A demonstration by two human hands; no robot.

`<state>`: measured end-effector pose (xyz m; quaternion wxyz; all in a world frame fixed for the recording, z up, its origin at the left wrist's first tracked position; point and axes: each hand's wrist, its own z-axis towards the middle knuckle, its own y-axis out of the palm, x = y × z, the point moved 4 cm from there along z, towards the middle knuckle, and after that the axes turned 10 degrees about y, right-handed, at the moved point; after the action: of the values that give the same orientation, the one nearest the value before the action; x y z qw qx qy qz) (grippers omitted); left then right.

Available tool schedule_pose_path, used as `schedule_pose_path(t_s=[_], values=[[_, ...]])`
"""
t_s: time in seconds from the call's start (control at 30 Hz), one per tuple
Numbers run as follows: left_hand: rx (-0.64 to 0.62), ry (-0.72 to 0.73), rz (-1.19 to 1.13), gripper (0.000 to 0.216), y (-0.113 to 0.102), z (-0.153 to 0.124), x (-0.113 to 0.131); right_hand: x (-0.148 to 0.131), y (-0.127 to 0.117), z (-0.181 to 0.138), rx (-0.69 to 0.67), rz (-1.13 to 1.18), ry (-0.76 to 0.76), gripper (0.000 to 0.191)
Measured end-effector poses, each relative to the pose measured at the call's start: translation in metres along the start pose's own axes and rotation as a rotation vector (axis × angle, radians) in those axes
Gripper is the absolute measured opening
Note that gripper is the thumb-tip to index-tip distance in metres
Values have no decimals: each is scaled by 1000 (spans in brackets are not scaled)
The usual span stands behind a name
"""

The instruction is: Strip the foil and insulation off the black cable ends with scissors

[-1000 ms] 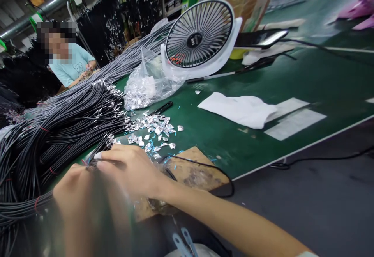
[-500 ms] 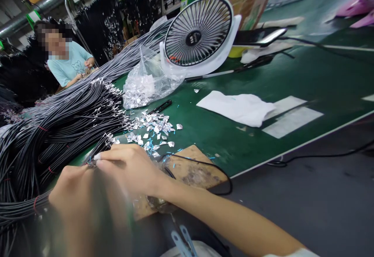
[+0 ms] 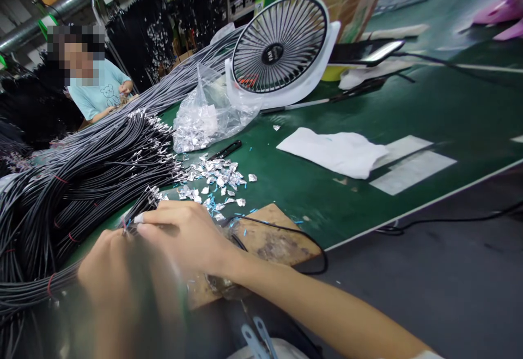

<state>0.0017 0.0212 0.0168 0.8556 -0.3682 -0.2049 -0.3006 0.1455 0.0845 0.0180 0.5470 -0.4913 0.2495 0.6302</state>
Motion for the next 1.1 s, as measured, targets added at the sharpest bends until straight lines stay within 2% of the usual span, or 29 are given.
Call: schedule_pose_path(t_s=[0.13,0.3,0.47,0.67,0.73,0.83,0.9,0.97,1.1], values=[[-88,-65,-64,47,1,3,0,-2,1,0,-39,41,13,21],[-147,-80,-130,47,3,2,-1,3,1,3,-30,95,144,14],[-238,-58,-175,42,7,1,1,0,3,3,-110,125,-25,23],[-326,-69,-231,46,11,3,2,2,9,4,-352,405,108,29],[-323,-80,-233,46,13,5,2,0,6,3,-249,280,41,25],[-294,-115,-218,43,15,7,1,-9,2,-2,16,-121,-188,22],[-291,-136,-216,43,16,7,1,-13,2,-5,59,-221,-257,21],[-307,-140,-228,46,16,7,1,-11,3,-4,-15,-78,-145,22],[-333,-117,-252,49,13,5,4,2,10,1,-269,441,298,24]])
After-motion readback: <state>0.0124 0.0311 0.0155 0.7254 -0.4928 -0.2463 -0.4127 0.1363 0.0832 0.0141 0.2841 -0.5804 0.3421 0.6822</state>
